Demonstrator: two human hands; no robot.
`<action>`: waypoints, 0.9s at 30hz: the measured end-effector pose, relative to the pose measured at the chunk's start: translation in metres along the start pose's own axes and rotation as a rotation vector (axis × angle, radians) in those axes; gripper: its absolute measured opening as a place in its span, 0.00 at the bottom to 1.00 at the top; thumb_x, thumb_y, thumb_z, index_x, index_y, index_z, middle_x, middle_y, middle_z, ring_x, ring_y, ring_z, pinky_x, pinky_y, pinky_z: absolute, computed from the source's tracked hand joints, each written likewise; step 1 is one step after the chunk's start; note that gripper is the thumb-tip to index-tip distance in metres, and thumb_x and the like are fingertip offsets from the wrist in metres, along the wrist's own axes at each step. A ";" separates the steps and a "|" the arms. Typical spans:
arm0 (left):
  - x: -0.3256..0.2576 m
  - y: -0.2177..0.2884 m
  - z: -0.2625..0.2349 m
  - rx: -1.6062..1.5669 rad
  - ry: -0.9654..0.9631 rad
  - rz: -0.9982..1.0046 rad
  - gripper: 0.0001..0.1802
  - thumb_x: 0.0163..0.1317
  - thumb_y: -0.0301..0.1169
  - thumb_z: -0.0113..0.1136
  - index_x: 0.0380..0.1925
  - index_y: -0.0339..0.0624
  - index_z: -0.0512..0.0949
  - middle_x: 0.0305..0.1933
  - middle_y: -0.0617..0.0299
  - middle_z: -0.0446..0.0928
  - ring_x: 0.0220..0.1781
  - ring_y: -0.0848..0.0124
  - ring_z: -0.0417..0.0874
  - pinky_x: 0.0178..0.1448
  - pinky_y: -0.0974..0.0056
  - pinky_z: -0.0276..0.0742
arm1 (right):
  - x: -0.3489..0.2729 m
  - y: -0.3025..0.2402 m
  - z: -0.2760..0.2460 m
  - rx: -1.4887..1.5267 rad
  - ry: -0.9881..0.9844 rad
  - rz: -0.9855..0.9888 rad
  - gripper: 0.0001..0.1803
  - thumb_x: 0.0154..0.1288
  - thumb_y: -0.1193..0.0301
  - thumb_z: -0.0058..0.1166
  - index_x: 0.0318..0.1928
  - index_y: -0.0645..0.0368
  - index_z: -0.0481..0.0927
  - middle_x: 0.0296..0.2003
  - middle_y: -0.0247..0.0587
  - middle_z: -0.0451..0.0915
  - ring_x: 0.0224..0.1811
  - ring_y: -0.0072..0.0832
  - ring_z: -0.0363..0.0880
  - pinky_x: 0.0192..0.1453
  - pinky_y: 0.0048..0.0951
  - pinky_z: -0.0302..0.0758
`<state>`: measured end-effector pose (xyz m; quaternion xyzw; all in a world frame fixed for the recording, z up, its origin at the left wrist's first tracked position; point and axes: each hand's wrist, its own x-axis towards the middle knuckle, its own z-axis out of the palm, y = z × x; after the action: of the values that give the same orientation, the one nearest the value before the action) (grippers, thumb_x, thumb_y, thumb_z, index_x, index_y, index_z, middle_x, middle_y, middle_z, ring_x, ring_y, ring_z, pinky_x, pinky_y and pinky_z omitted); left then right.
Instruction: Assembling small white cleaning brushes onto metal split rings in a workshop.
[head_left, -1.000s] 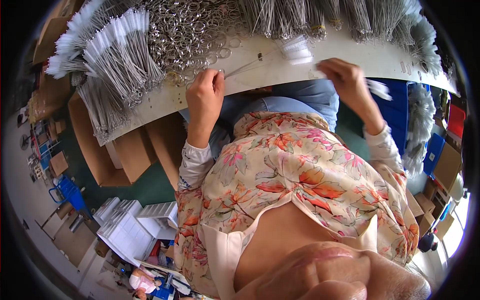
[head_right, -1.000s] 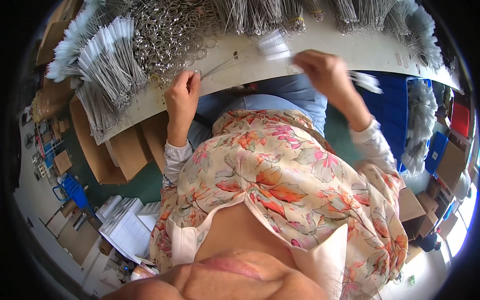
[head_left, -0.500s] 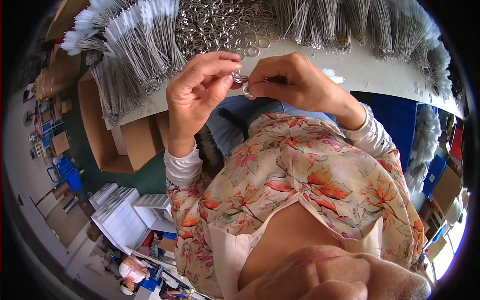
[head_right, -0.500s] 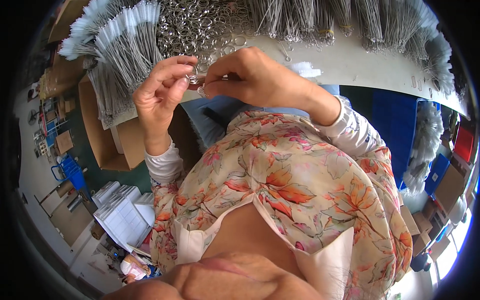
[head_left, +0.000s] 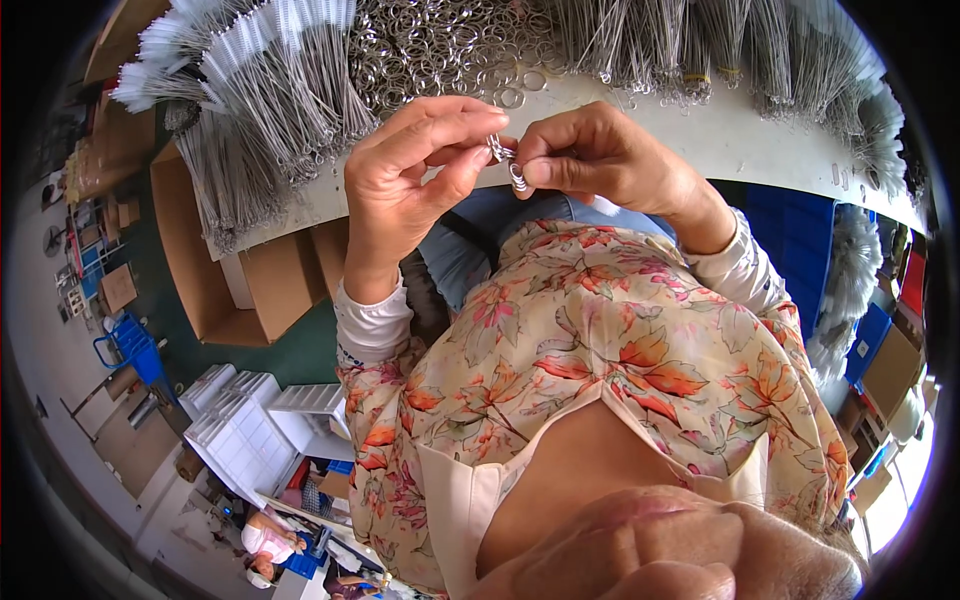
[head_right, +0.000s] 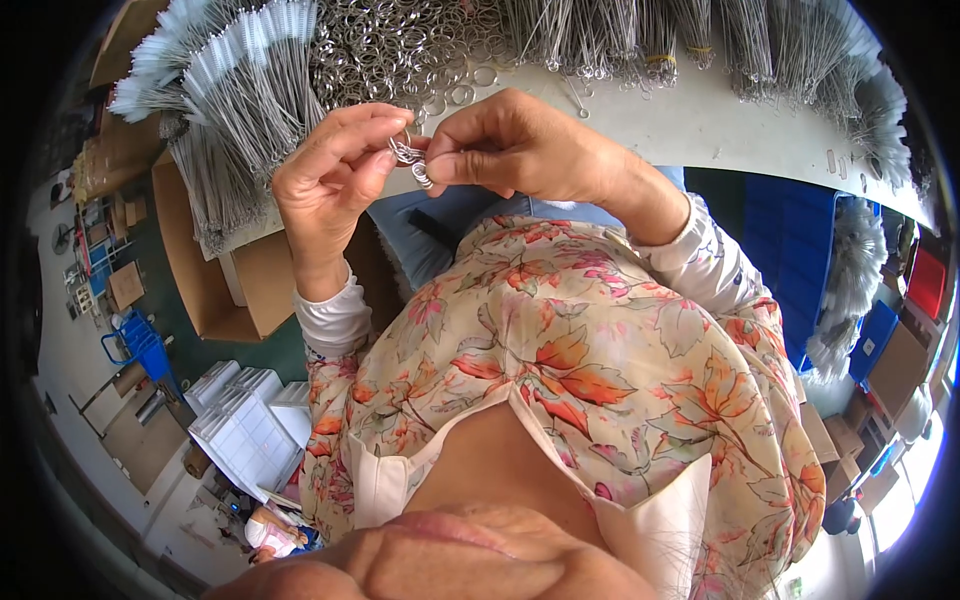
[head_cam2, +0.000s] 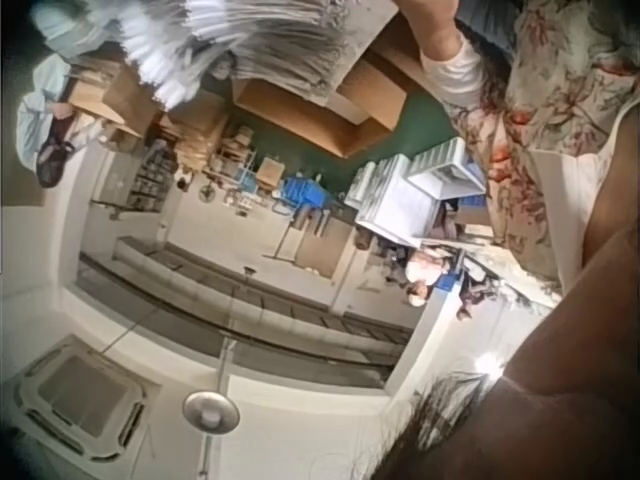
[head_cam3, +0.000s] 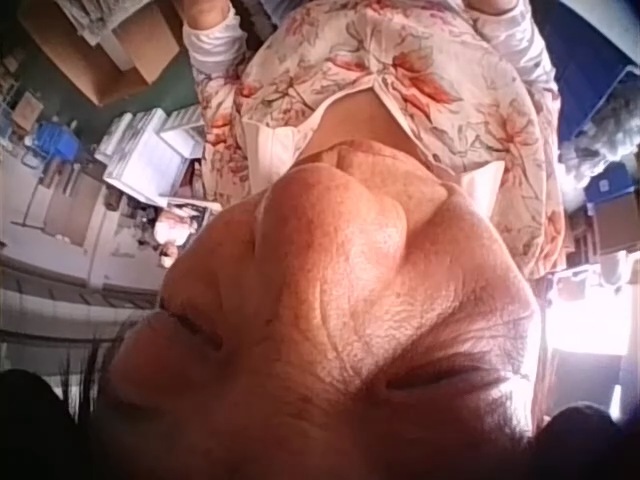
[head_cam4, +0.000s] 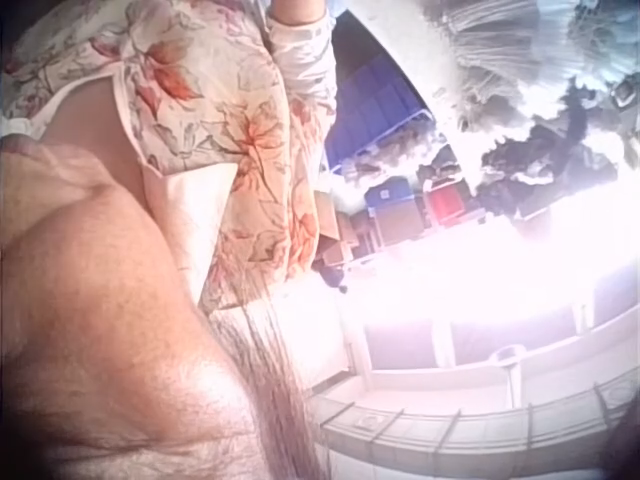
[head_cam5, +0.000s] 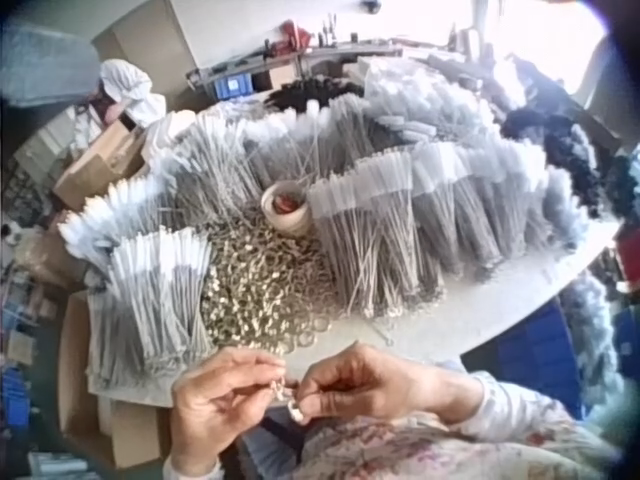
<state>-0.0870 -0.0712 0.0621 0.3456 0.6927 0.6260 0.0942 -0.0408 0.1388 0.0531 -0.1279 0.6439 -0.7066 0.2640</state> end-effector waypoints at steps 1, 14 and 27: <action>0.000 -0.001 0.002 -0.004 0.013 0.009 0.13 0.52 0.14 0.57 0.40 0.32 0.79 0.43 0.52 0.77 0.40 0.69 0.83 0.41 0.72 0.82 | 0.000 0.002 0.000 0.002 0.001 0.002 0.12 0.64 0.62 0.54 0.34 0.58 0.83 0.23 0.25 0.76 0.18 0.13 0.63 0.21 0.17 0.60; 0.012 -0.003 0.024 0.346 0.219 0.274 0.18 0.48 0.16 0.61 0.42 0.34 0.79 0.40 0.53 0.80 0.35 0.67 0.85 0.40 0.70 0.81 | 0.004 -0.013 0.004 0.283 0.365 -0.127 0.10 0.60 0.65 0.59 0.34 0.59 0.82 0.20 0.25 0.73 0.18 0.10 0.63 0.20 0.14 0.58; 0.021 0.000 0.016 0.223 0.068 0.064 0.13 0.54 0.17 0.59 0.40 0.37 0.80 0.37 0.61 0.79 0.31 0.77 0.79 0.35 0.74 0.78 | 0.004 0.004 -0.003 0.082 0.356 -0.170 0.09 0.60 0.68 0.59 0.34 0.63 0.80 0.21 0.27 0.74 0.20 0.12 0.67 0.23 0.16 0.64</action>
<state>-0.0937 -0.0455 0.0648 0.3542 0.7496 0.5591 0.0116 -0.0451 0.1387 0.0485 -0.0441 0.6380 -0.7635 0.0902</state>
